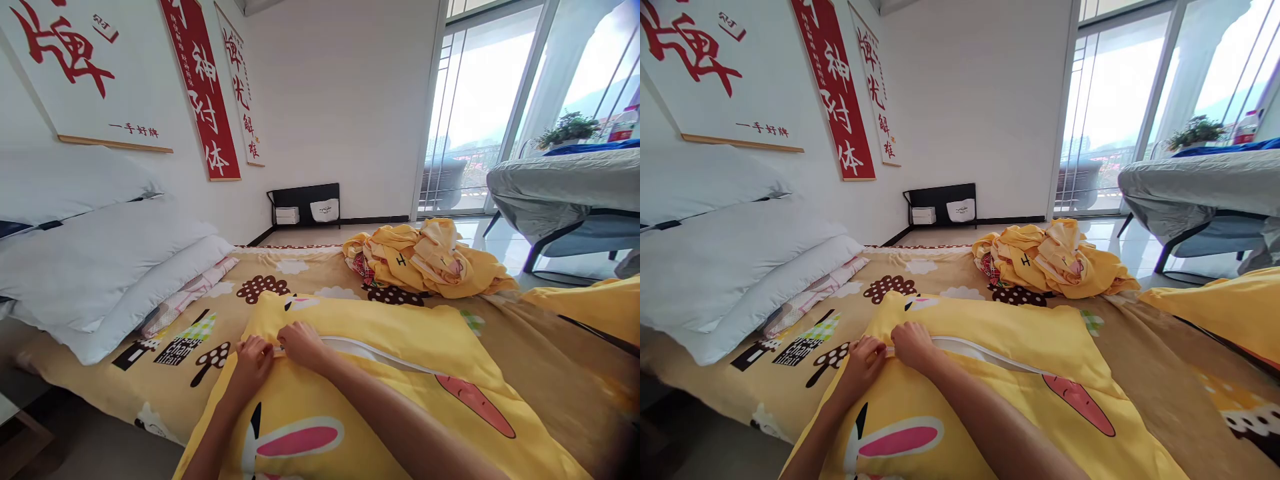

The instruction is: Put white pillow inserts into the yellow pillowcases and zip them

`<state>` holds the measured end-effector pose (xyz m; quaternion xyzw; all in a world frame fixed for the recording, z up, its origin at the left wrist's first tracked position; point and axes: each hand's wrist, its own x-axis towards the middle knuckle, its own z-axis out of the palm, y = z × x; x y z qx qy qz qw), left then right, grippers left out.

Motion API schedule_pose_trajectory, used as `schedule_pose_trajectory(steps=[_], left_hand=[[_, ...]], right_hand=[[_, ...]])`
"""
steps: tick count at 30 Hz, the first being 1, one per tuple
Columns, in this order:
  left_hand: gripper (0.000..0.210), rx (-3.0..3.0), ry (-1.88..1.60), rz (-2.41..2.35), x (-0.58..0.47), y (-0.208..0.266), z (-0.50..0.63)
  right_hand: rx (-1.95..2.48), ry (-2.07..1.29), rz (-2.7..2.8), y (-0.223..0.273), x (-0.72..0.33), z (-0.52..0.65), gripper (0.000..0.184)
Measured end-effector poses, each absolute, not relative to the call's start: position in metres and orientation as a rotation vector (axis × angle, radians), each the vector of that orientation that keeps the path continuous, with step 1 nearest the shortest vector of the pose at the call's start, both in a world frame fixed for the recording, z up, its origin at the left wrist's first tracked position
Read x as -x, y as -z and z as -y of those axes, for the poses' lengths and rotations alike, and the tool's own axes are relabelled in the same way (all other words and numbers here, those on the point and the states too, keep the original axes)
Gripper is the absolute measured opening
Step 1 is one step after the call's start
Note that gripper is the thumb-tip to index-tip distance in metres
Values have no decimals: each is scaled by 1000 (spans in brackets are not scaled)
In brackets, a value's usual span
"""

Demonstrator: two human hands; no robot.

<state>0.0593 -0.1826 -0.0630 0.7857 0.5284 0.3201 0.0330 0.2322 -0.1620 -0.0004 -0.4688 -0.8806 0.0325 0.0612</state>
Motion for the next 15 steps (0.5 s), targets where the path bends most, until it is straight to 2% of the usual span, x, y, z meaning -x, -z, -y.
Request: schedule_pose_trajectory(steps=[7, 15], left_hand=[[21, -2373, -934, -1670, -61, 65, 178], [28, -2336, -877, -1686, -63, 71, 174]], right_hand=[[1217, -54, 2921, -15, -228, 152, 23], [1189, 109, 2982, -9, -227, 154, 22]])
